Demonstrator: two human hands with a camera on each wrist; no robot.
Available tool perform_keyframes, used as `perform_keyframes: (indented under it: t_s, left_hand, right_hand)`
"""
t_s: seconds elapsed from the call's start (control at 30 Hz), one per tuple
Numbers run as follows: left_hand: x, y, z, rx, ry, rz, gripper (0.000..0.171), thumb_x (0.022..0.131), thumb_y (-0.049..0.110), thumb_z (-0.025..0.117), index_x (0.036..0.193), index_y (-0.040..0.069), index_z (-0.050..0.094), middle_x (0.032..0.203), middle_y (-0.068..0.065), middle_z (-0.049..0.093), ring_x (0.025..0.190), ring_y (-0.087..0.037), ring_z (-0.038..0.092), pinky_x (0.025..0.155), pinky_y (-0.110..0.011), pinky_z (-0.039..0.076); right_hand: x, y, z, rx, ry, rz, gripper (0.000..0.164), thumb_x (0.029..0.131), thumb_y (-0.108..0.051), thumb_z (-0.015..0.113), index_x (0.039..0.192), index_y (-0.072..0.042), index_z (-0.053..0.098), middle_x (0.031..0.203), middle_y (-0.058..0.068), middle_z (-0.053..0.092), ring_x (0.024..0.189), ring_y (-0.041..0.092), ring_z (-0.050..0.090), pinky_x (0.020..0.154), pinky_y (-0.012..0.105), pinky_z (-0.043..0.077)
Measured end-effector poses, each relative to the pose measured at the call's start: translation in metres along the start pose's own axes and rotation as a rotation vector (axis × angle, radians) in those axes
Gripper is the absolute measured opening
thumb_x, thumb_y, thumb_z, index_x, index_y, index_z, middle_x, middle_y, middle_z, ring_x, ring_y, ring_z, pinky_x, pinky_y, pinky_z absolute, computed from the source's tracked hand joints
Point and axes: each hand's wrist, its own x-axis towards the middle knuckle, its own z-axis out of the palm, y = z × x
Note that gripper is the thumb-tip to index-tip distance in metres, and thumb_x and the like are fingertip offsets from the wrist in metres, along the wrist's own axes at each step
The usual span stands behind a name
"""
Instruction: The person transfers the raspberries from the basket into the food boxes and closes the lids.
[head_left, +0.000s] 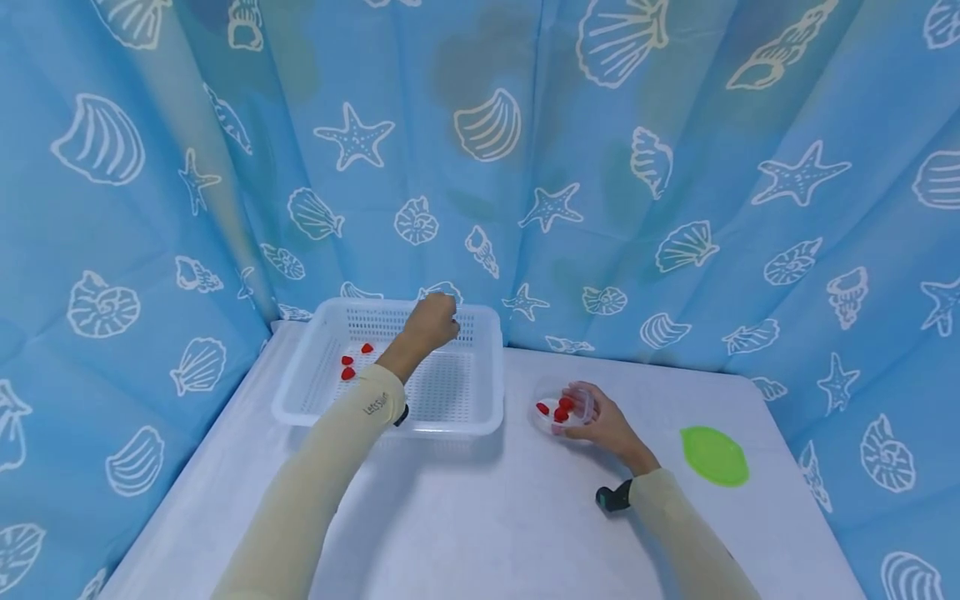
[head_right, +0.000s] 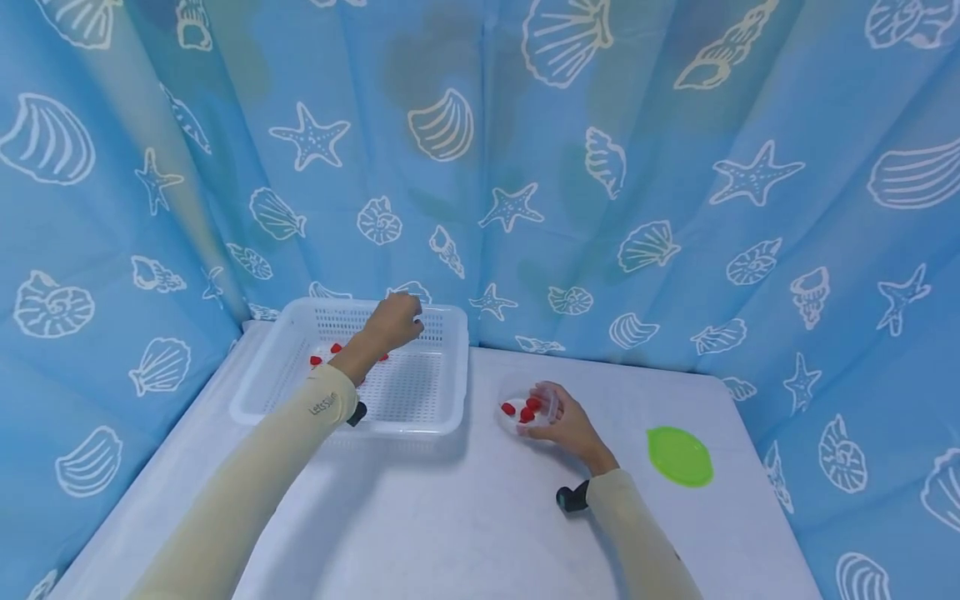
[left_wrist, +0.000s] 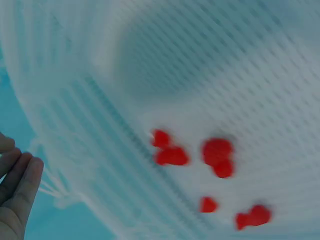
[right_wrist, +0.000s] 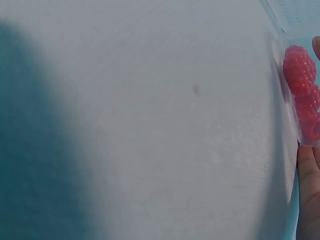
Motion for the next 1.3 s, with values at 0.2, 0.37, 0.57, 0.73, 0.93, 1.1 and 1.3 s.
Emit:
perform_keyframes:
  t_s: [0.2,0.37,0.57,0.73,0.93,1.1,1.3]
  left_hand:
    - [-0.006,-0.038,0.004,-0.093,-0.095,-0.174,0.025,0.093,0.013,0.061,0.110,-0.004,0.067,0.109,-0.018,0.066,0.089,-0.028,0.063,0.084,-0.042,0.054]
    - [-0.008,-0.053,0.010,-0.148,-0.125,-0.284,0.029,0.090,0.012,0.067,0.116,-0.001,0.064,0.110,-0.017,0.063,0.090,-0.029,0.062,0.081,-0.040,0.056]
    - [-0.009,-0.064,0.027,-0.113,-0.167,-0.318,0.022,0.088,0.010,0.070,0.107,0.001,0.066,0.103,-0.015,0.064,0.083,-0.026,0.060,0.075,-0.035,0.055]
    - [-0.008,-0.071,0.038,-0.092,-0.234,-0.314,0.024,0.086,0.007,0.071,0.109,-0.001,0.066,0.103,-0.015,0.063,0.086,-0.027,0.058,0.077,-0.038,0.053]
    - [0.000,-0.068,0.042,-0.021,-0.280,-0.301,0.024,0.086,0.003,0.070,0.109,0.002,0.065,0.104,-0.014,0.062,0.092,-0.029,0.058,0.085,-0.043,0.051]
    - [0.000,-0.068,0.042,0.032,-0.299,-0.286,0.021,0.087,0.001,0.069,0.107,0.002,0.067,0.105,-0.014,0.062,0.095,-0.029,0.059,0.086,-0.040,0.050]
    - [0.000,-0.075,0.045,0.140,-0.329,-0.208,0.013,0.084,-0.002,0.070,0.097,0.003,0.068,0.095,-0.012,0.063,0.085,-0.027,0.059,0.076,-0.038,0.052]
  right_hand:
    - [-0.002,0.006,0.001,0.012,-0.001,0.017,0.101,0.061,-0.038,0.092,0.145,-0.023,0.037,0.145,0.000,0.048,0.135,0.028,0.040,0.101,0.053,0.042]
    - [-0.004,0.006,0.002,0.012,-0.005,0.021,0.098,0.064,-0.033,0.091,0.145,-0.022,0.038,0.144,0.000,0.049,0.135,0.027,0.040,0.101,0.051,0.042]
    - [-0.004,0.005,0.003,0.029,-0.015,0.021,0.100,0.062,-0.035,0.092,0.145,-0.023,0.037,0.144,-0.001,0.049,0.134,0.024,0.043,0.101,0.047,0.044]
    - [-0.004,0.002,0.002,0.009,-0.017,0.009,0.099,0.062,-0.036,0.092,0.144,-0.024,0.037,0.143,-0.002,0.049,0.133,0.024,0.043,0.100,0.048,0.045]
    - [-0.003,-0.001,-0.002,-0.027,0.007,0.011,0.097,0.062,-0.037,0.092,0.142,-0.026,0.038,0.142,-0.003,0.050,0.133,0.024,0.042,0.099,0.049,0.046]
    - [-0.001,-0.002,-0.003,-0.038,0.015,0.016,0.099,0.061,-0.038,0.092,0.143,-0.028,0.038,0.141,-0.005,0.050,0.133,0.022,0.041,0.100,0.049,0.045]
    - [0.001,0.001,-0.002,-0.011,-0.001,0.005,0.099,0.062,-0.035,0.092,0.145,-0.024,0.038,0.141,-0.004,0.050,0.133,0.023,0.042,0.101,0.048,0.044]
